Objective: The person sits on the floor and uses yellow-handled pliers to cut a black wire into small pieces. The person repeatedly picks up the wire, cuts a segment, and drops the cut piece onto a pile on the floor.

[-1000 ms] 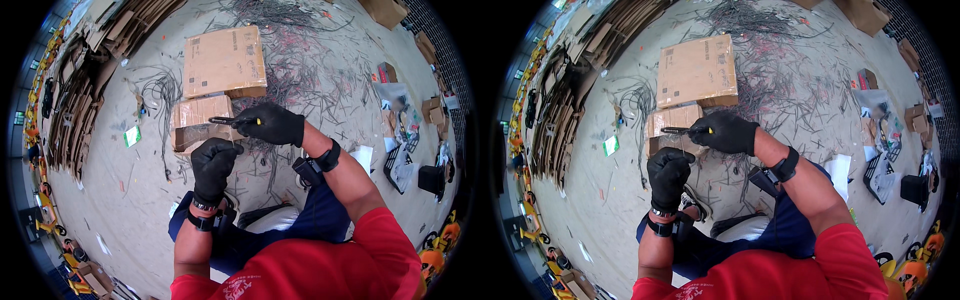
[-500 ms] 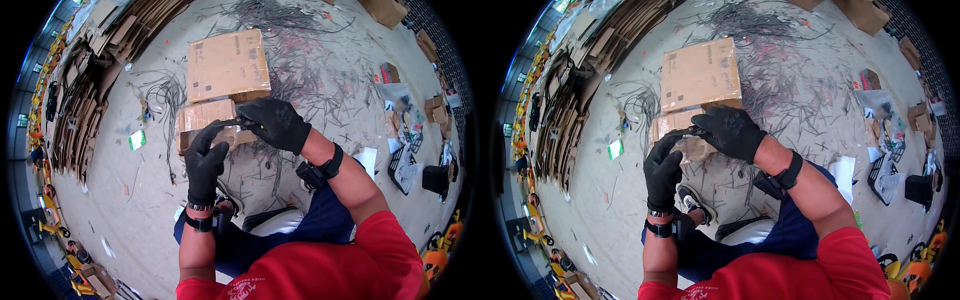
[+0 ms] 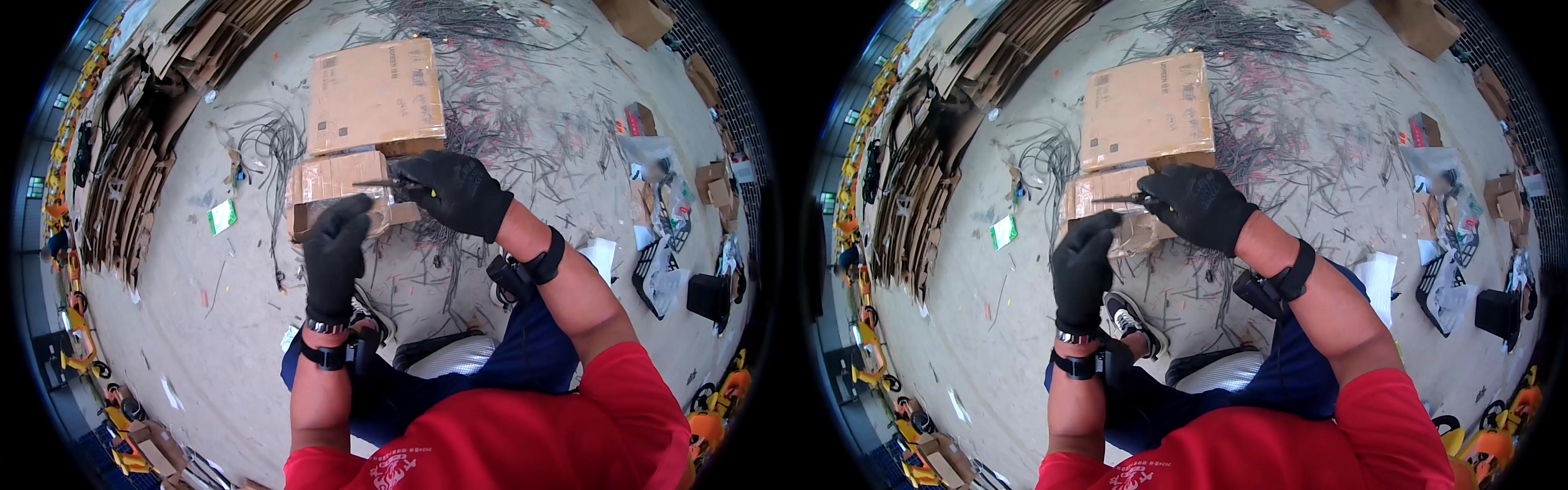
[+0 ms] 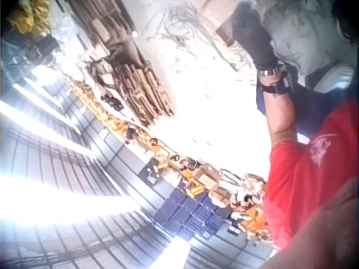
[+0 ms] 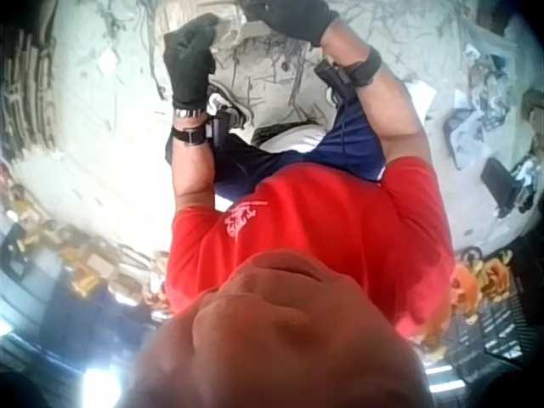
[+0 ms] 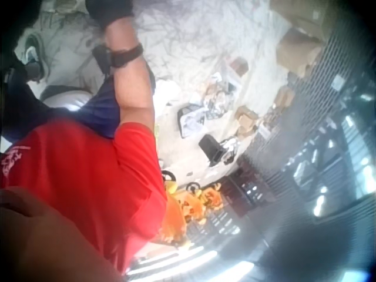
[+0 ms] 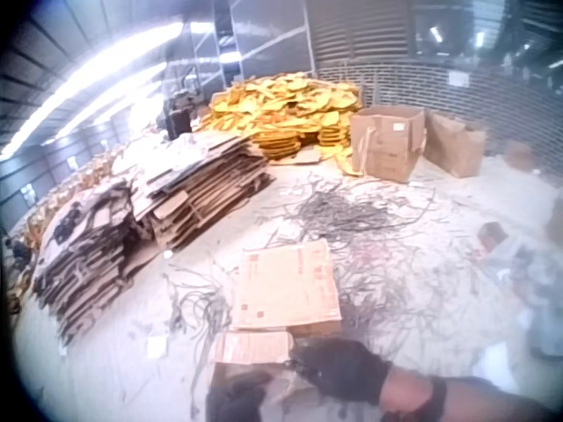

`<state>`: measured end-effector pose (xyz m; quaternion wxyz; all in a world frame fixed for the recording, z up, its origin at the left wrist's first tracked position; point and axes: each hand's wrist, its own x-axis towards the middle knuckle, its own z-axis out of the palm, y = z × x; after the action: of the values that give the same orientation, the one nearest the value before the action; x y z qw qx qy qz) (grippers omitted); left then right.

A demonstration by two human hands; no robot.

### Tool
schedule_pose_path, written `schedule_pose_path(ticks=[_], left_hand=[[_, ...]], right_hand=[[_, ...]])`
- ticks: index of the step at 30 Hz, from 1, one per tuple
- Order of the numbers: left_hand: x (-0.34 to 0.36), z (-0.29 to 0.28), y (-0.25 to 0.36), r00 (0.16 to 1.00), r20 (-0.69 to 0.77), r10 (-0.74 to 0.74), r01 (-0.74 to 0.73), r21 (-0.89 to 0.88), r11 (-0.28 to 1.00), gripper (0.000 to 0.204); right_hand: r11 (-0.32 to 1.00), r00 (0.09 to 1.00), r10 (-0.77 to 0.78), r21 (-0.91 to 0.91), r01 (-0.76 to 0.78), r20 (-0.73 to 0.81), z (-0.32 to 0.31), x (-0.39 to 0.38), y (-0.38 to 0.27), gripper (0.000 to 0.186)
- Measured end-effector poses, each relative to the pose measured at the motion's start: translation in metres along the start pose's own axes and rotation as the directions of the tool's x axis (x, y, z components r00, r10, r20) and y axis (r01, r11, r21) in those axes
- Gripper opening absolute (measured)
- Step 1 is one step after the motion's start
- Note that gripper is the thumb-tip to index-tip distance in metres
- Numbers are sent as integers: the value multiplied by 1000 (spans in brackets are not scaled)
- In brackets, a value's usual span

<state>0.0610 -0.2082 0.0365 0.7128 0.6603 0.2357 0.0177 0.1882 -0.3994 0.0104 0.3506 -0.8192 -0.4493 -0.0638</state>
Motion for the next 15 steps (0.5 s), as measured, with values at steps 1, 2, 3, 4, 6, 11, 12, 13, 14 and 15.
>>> schedule_pose_path(ticks=[1, 2, 3, 4, 6, 11, 12, 13, 14, 15], left_hand=[[2, -4, -3, 991, -109, 75, -73, 23, 997, 29], [6, -7, -5, 967, -206, 151, -144, 52, 988, 31], [7, -15, -1, 960, -235, 151, -145, 43, 988, 33], [6, -22, 3, 953, -264, 151, -147, 36, 988, 35], [8, -25, 7, 916, -343, 210, -209, 41, 977, 35], [-1, -6, 13, 978, -170, 119, -135, -89, 987, 35], [-3, 5, 14, 989, -115, 93, -105, -100, 989, 34], [0, 10, 10, 999, -21, 40, -43, -150, 988, 32], [1, 10, 4, 998, 68, -7, 20, -195, 981, 30], [0, 14, -1, 998, 69, -12, 26, -196, 980, 27]], right_hand=[[1000, 999, 14, 8, -13, -44, -4, 1, 2, 29], [1000, 998, 26, 1, -26, -54, -8, 1, 8, 29], [999, 997, 38, -6, -39, -65, -11, 1, 15, 28], [999, 996, 50, -10, -51, -77, -13, 1, 21, 28], [996, 991, 26, -78, -36, -134, -19, 1, 28, 30], [977, 999, 37, -210, -39, -15, -16, 7, 6, 33], [971, 999, 31, -239, -25, 21, -13, 7, 2, 34], [964, 998, 28, -267, -12, 56, -11, 6, -2, 34], [957, 996, 18, -289, 9, 92, -6, 8, -6, 34], [962, 995, 7, -271, 19, 97, -2, 8, -11, 34]])
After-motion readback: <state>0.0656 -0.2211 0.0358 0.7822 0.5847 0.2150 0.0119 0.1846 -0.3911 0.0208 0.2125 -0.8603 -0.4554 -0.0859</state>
